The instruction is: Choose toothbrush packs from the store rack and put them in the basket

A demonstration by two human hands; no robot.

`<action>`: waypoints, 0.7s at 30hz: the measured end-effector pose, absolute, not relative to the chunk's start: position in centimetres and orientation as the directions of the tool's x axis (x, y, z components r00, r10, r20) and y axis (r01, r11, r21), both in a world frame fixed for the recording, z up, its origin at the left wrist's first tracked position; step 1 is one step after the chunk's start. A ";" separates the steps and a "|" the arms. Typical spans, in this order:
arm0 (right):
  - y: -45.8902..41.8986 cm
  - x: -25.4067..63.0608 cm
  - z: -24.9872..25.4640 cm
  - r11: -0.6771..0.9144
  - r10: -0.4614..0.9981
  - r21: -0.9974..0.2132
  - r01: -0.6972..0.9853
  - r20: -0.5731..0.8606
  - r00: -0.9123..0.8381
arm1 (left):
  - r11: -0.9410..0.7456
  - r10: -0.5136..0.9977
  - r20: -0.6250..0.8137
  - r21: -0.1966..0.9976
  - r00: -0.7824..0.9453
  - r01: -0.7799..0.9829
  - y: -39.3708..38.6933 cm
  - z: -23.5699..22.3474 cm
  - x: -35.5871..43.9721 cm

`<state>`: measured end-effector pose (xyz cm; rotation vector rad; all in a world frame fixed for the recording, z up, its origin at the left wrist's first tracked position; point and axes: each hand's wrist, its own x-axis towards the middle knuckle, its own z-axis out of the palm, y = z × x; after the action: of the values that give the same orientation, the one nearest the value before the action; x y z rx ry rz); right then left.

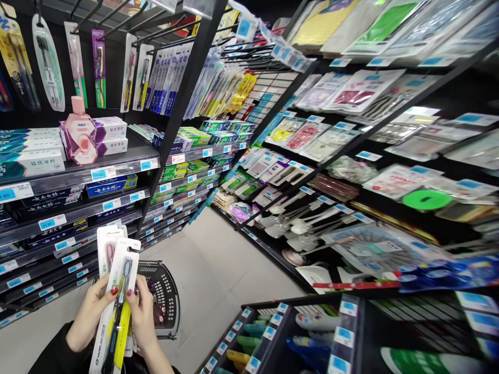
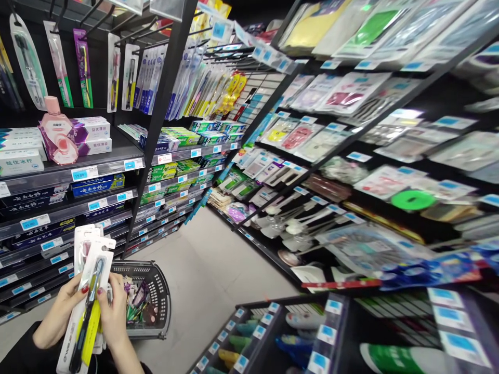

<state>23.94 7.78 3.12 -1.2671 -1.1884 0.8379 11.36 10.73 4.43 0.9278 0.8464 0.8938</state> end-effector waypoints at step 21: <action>8.0 24.2 4.5 0.035 0.950 -0.958 -0.284 -0.057 0.308 | 0.044 0.975 -0.080 0.984 0.207 0.174 11.8 3.6 11.5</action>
<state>24.24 7.96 4.46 -1.1379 -0.7634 1.1059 11.50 11.76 3.58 1.3777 1.1961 0.9191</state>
